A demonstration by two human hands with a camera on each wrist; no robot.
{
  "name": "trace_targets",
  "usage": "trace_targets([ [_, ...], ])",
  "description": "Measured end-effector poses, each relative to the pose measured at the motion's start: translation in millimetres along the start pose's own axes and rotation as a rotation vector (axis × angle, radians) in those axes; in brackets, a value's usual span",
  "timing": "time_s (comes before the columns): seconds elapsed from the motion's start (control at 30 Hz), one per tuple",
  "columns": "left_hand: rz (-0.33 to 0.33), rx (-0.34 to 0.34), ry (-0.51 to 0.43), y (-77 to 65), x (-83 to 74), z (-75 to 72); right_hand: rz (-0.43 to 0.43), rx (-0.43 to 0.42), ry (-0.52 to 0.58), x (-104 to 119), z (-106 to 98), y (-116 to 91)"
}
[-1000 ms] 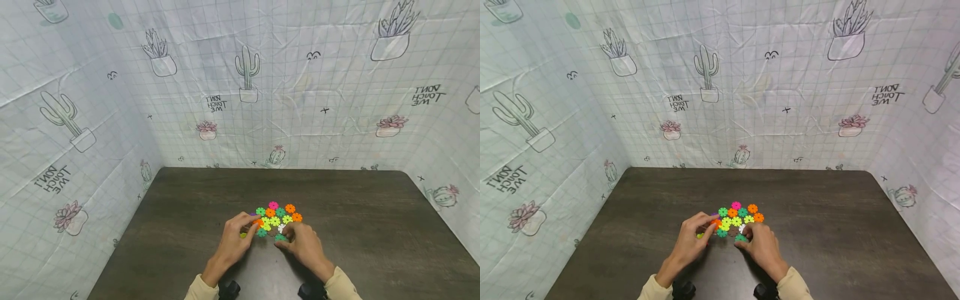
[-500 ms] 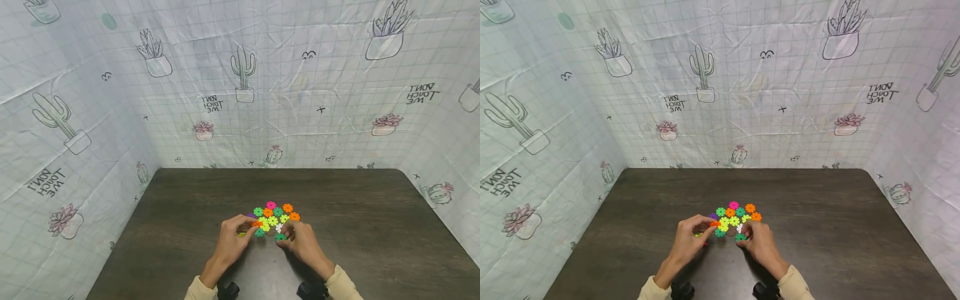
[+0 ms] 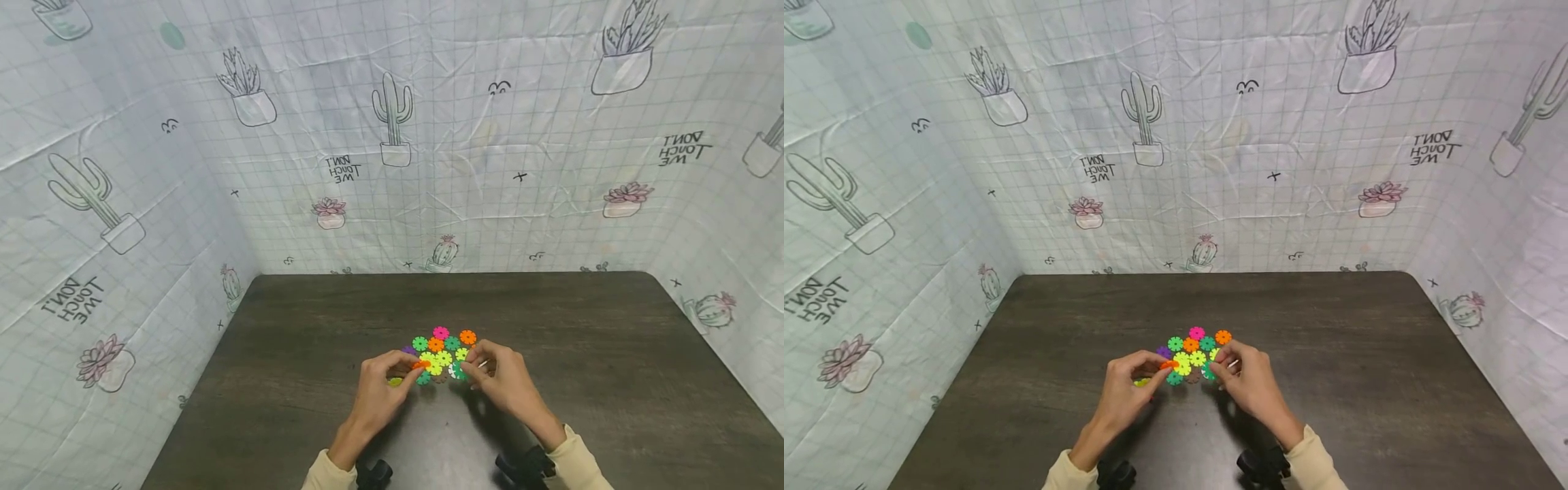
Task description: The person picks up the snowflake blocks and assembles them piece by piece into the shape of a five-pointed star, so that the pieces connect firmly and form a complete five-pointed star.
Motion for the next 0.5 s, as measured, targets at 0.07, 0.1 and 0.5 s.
trace_targets([
  [0.07, 0.002, 0.004, -0.004, 0.1, -0.5, 0.3, 0.006, 0.007, 0.039, 3, -1, 0],
  [0.1, 0.004, 0.005, -0.008, 0.2, -0.9, 0.5, 0.008, 0.009, 0.056, 5, -1, 0],
  [0.5, 0.017, 0.013, -0.045, -0.8, -3.2, 2.9, -0.01, 0.055, 0.171, 17, 5, -5],
])
Point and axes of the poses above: each hand's wrist, its own y-axis towards the middle knuckle, its own z-axis out of the palm, x = y × z, the point moved 2 cm from there along y, towards the middle knuckle, and after that the axes turned 9 degrees about y, right-handed, at the moved point
